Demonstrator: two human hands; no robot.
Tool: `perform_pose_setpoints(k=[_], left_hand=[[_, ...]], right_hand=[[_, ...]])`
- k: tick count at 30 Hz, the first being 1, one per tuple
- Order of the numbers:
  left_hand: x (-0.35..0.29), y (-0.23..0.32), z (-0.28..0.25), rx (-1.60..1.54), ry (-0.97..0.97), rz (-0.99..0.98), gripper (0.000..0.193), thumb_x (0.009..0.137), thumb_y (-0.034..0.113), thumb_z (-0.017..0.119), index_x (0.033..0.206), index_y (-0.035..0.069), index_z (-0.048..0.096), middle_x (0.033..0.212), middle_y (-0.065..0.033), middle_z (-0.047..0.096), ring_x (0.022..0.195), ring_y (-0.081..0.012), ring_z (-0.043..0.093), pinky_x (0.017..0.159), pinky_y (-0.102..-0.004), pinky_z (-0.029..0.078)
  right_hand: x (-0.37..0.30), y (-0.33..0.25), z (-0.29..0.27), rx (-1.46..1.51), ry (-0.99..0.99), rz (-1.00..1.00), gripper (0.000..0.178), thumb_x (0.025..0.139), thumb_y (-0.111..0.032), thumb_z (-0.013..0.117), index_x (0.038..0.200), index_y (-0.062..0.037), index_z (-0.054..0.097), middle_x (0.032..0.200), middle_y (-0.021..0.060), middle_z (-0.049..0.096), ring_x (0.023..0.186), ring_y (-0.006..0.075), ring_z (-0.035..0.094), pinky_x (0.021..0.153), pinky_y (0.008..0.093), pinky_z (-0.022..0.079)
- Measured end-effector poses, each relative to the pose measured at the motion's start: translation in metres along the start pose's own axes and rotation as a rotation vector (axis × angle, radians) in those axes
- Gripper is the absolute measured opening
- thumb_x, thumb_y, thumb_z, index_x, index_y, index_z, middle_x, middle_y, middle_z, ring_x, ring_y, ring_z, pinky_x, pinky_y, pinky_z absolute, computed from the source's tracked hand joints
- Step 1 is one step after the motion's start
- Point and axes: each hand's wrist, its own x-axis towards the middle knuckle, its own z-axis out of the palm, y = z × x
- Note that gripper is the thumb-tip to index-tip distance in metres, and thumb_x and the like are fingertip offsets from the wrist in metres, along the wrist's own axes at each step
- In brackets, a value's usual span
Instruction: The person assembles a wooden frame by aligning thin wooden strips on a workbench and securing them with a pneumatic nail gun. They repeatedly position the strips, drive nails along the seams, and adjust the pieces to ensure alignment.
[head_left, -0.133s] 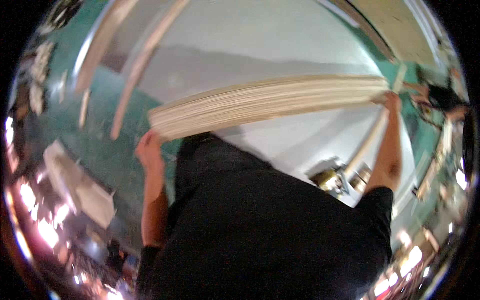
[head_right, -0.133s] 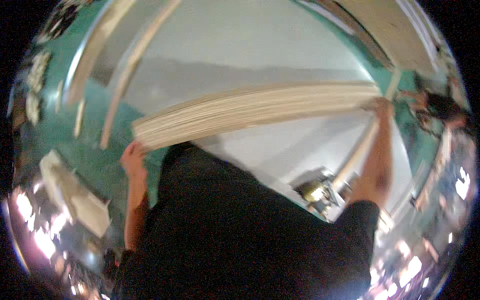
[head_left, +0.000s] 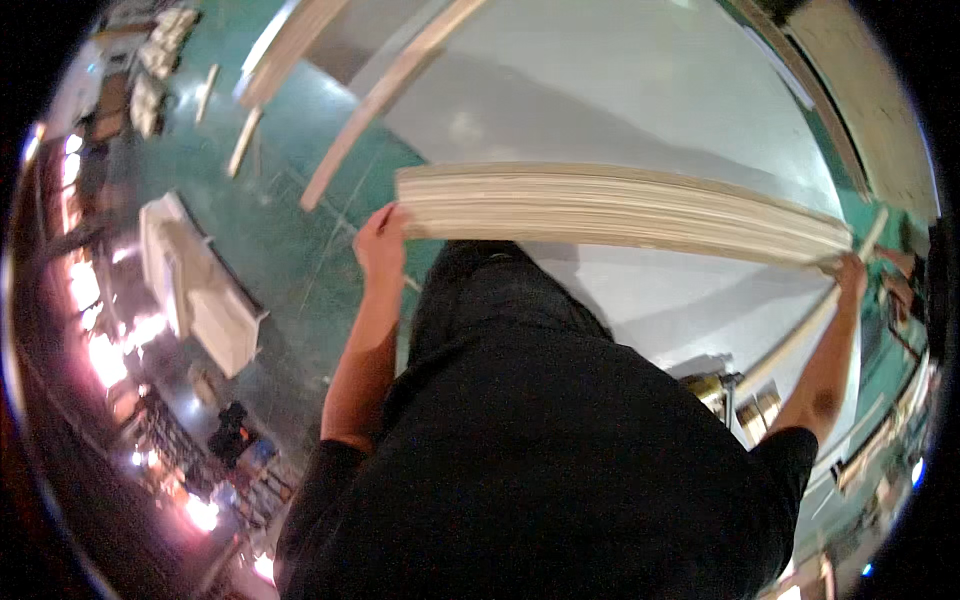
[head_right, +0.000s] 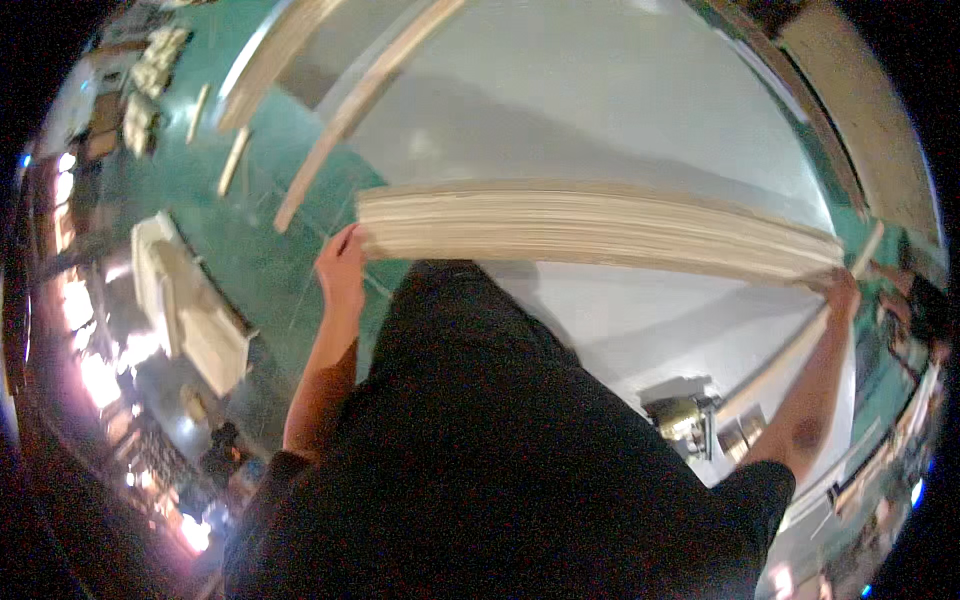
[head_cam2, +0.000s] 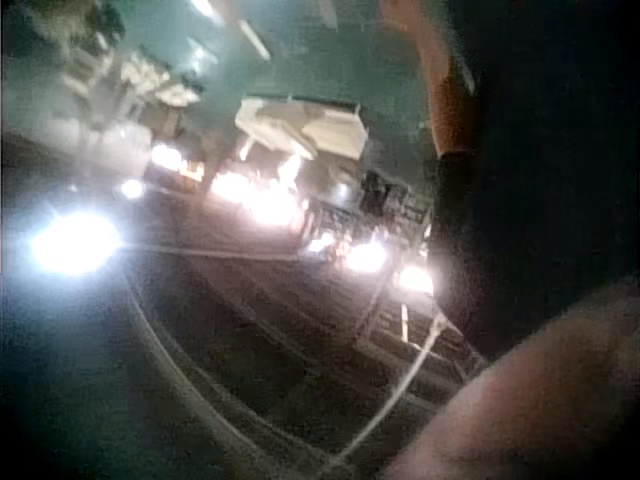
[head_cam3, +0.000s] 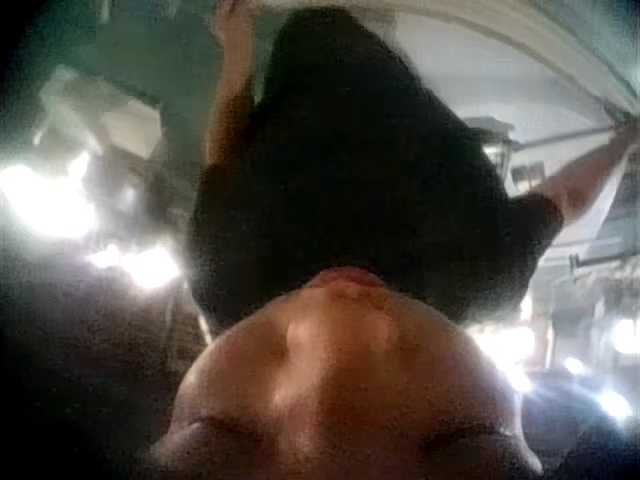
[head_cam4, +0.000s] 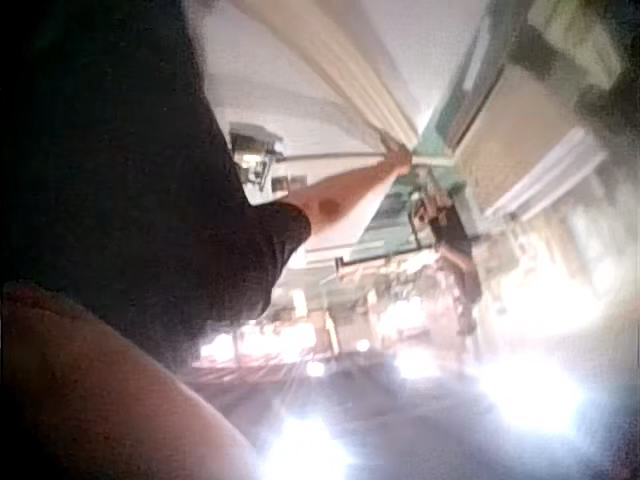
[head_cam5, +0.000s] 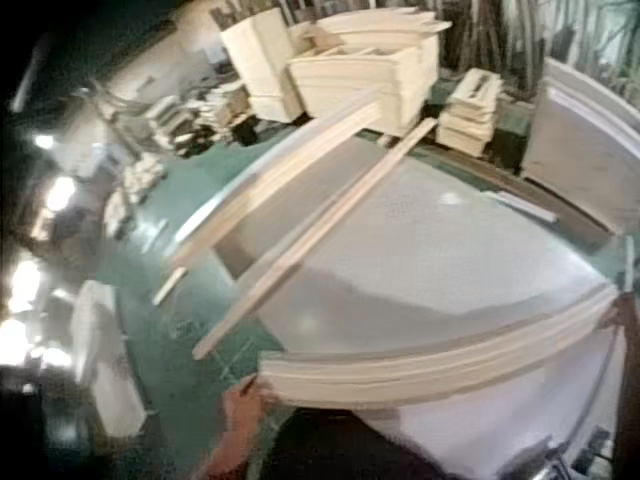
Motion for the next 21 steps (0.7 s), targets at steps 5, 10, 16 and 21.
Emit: perform_pose_setpoints(k=[5,10,16,21], left_hand=[[-0.019,0.051,-0.028,-0.076,0.138,-0.018,0.030,0.094,0.018,0.077,0.113,-0.004,0.078,0.097,-0.0050,0.076,0.086,-0.0113,0.064,0.080,-0.0275,0.052],[0.002,0.036,-0.015,-0.069,0.096,0.018,0.029,0.094,0.019,0.076,0.111,-0.004,0.078,0.098,-0.0057,0.077,0.086,-0.0120,0.066,0.081,-0.0282,0.053],[0.014,0.055,-0.016,0.117,0.007,0.063,0.029,0.093,0.022,0.077,0.112,0.000,0.079,0.097,-0.0090,0.078,0.086,-0.0134,0.069,0.083,-0.0290,0.054],[0.036,0.047,-0.033,0.254,-0.134,0.020,0.035,0.092,0.025,0.077,0.122,0.006,0.077,0.098,-0.0108,0.078,0.085,-0.0167,0.072,0.081,-0.0321,0.056]], right_hand=[[0.069,-0.118,-0.032,1.485,-0.409,0.727,0.042,0.106,-0.037,0.060,0.140,-0.0131,0.069,0.133,0.0067,0.071,0.118,0.0204,0.066,0.094,0.0354,0.052],[0.064,-0.088,-0.017,1.487,-0.028,0.839,0.046,0.106,-0.041,0.060,0.142,-0.0145,0.067,0.126,0.0075,0.074,0.109,0.0243,0.071,0.087,0.0408,0.053],[0.079,-0.071,-0.016,1.207,-0.031,0.633,0.042,0.105,-0.039,0.058,0.139,-0.0176,0.069,0.121,0.0122,0.075,0.101,0.0309,0.072,0.085,0.0439,0.053],[0.083,-0.088,-0.053,1.258,-0.072,0.758,0.042,0.105,-0.037,0.058,0.141,-0.0177,0.067,0.124,0.0140,0.074,0.106,0.0318,0.071,0.090,0.0441,0.052]])
